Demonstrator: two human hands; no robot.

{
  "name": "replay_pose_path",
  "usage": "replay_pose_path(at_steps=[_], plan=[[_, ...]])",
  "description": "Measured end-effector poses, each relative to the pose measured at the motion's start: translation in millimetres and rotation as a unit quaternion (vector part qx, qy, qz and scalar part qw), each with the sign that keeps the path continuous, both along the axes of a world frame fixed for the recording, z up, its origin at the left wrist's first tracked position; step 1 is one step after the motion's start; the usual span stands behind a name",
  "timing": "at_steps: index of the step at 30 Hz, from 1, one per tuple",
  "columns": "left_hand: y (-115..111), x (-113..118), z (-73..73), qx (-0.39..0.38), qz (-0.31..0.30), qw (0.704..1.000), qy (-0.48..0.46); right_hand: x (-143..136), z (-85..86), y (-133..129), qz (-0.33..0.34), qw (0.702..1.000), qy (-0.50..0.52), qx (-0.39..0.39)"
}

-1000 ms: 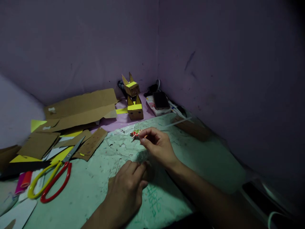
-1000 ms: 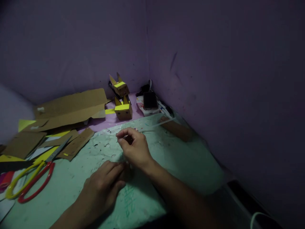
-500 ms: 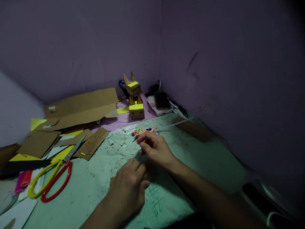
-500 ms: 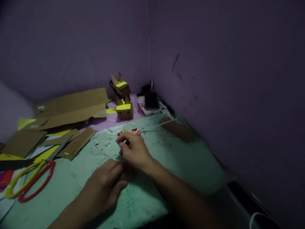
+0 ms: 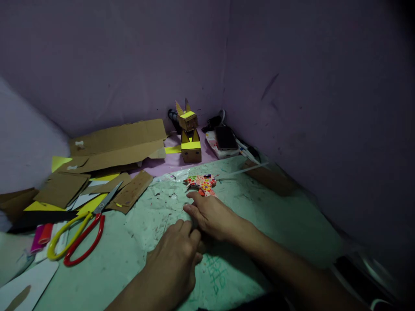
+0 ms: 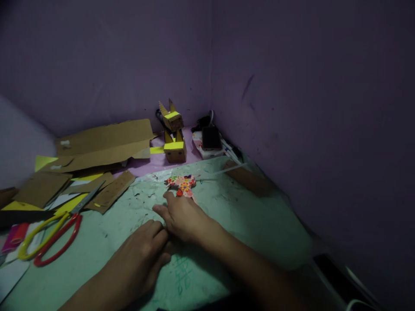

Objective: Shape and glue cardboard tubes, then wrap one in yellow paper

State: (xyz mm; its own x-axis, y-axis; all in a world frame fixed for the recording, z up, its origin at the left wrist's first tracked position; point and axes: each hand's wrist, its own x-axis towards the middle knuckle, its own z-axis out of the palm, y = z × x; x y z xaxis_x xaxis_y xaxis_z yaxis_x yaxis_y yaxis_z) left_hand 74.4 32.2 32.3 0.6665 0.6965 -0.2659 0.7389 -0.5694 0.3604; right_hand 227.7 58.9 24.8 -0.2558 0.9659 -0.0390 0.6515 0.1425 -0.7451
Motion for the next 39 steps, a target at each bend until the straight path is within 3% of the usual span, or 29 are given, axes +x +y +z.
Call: replay_pose_path(at_steps=[5,9,11,13,15,17,20,24,27,34,36,39], plan=[[8,-9,11.7,-0.026,0.016,0.999,-0.033,0,-1.6,0,-0.001,1.0,-0.002,0.005],[29,-38,28.8,-0.172,0.077,0.977,-0.1,-1,-2.3,-1,0.0,1.0,0.019,0.019],[39,-54,29.4,-0.272,0.132,0.927,-0.22,-1,-1.9,-2,0.007,0.999,0.035,0.032],[45,-65,23.1,-0.382,0.184,0.827,-0.37,0,-1.4,-3,0.008,0.995,0.077,0.059],[47,-69,13.4,-0.455,0.221,0.731,-0.457,1,-1.2,-3,0.011,0.982,0.17,0.084],[47,-68,4.3,-0.482,0.242,0.69,-0.483,3,-1.2,-3,0.032,0.957,0.273,0.098],[47,-66,-5.5,-0.474,0.263,0.689,-0.481,3,-1.2,-4,0.074,0.943,0.309,0.099],[49,-63,-13.1,-0.461,0.259,0.71,-0.465,-5,-0.1,-10,0.067,0.965,0.244,0.069],[50,-59,-12.5,-0.458,0.257,0.717,-0.458,-12,0.6,-15,0.063,0.968,0.244,0.001],[50,-50,-6.5,-0.439,0.244,0.747,-0.435,-19,-4.9,-16,0.109,0.931,0.317,-0.145],[52,-49,-6.8,-0.427,0.24,0.757,-0.433,-22,-9.0,-17,0.095,0.927,0.321,-0.168],[56,-50,-2.2,-0.374,0.251,0.771,-0.451,-25,-15.0,-19,0.01,0.937,0.317,-0.144]])
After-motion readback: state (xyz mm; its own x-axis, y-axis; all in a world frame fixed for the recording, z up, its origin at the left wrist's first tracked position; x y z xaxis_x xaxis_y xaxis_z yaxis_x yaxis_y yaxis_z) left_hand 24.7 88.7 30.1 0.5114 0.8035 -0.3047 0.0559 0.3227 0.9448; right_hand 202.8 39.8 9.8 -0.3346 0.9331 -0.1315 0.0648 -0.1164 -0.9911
